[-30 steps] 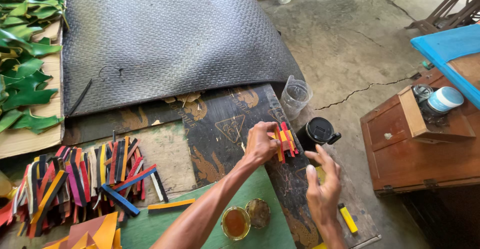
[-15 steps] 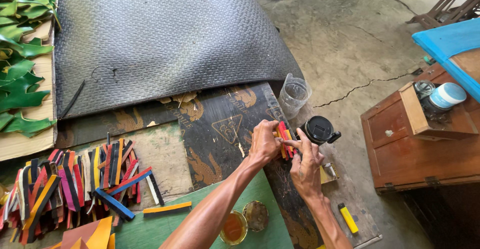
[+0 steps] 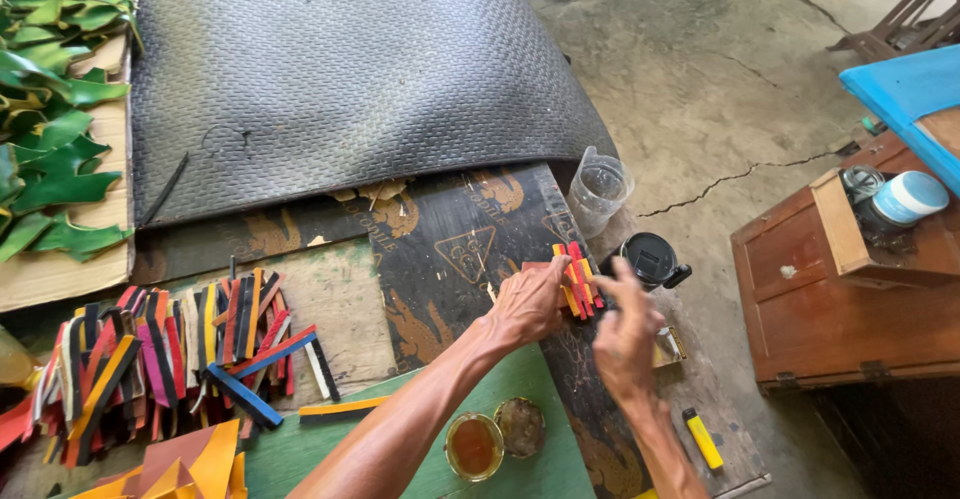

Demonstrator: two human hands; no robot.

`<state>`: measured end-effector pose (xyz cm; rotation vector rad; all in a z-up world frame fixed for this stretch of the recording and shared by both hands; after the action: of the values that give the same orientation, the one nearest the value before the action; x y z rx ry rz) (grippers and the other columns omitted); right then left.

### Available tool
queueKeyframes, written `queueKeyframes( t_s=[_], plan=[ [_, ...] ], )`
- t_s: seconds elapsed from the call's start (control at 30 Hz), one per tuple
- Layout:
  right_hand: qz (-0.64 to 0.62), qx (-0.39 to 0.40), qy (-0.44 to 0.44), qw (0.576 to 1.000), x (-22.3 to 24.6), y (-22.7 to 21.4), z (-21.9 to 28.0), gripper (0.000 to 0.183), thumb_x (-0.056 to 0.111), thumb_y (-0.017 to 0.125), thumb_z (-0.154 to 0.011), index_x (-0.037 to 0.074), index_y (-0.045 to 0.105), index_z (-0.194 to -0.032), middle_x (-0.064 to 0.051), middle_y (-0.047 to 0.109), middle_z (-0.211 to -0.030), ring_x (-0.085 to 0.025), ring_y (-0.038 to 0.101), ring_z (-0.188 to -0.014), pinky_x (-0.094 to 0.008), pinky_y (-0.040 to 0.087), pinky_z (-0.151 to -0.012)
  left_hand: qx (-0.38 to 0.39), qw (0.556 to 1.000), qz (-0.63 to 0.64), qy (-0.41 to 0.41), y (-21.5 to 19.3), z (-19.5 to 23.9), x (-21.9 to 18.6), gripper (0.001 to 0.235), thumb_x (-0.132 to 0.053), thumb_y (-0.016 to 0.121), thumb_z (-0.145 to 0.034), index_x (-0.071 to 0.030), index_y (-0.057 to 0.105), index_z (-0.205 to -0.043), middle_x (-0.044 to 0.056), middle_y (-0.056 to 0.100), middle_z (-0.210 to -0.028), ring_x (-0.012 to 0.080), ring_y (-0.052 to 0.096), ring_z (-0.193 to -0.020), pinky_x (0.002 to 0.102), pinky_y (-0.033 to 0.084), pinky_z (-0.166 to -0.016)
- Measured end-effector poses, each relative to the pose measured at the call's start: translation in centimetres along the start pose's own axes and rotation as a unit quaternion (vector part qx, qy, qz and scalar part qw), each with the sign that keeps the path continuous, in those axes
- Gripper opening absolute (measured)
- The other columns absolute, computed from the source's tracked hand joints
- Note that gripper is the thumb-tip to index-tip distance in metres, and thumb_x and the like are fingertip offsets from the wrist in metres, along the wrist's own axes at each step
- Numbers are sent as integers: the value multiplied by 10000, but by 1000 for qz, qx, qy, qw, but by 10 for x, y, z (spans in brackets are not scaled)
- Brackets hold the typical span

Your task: The person repeatedly picks small colored leather strips from a pile, applies adhesive from a small jar to one edge, and presses the strip onto a growing stack on the table. The person handles the strips one at a time, aligning them before placing them down.

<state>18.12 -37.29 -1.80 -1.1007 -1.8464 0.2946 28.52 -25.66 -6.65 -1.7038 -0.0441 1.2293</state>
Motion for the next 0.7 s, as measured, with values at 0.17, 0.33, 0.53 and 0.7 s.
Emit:
queueKeyframes(
  t_s=[0.17,0.33,0.53,0.7],
  plan=[
    [-107,-145,135,974,35,-58,20,588,-17,519,-880,10,504,-1467,-101,658,-1277,-167,574,-1176,-319,433,-1012,-62,996,18,63,-9,0,-4,653,32,626,-761,-23,483,-1396,171,749,-1146,392,712,-970,475,574,-819],
    [-95,-104,99,985,47,-82,55,494,36,609,-908,13,576,-1400,-60,673,-1176,-138,585,-1117,-309,421,-1016,-119,985,68,105,-57,18,-23,670,38,611,-740,-42,499,-1396,175,746,-1158,399,711,-1003,471,565,-846],
    [2,5,-94,996,30,-58,89,576,265,838,-809,97,616,-1313,34,711,-914,-76,638,-947,-263,424,-939,-272,959,0,79,-213,126,-31,383,-102,697,-839,-50,658,-1217,165,745,-892,329,745,-826,432,582,-721],
    [-110,265,1,958,13,-10,90,534,299,738,-762,73,676,-1241,10,825,-852,-122,750,-954,-280,495,-874,-359,932,-40,8,-291,279,-22,128,-144,668,-991,-47,710,-1064,160,729,-847,286,720,-707,405,539,-665]
  ],
)
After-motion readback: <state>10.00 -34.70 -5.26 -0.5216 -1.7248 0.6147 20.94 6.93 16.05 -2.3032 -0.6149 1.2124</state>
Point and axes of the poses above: each hand's wrist, its own z-axis away from the middle knuckle, its own y-axis out of the palm, x = y × z, the point moved 4 cm from there along -z, towards the middle knuckle
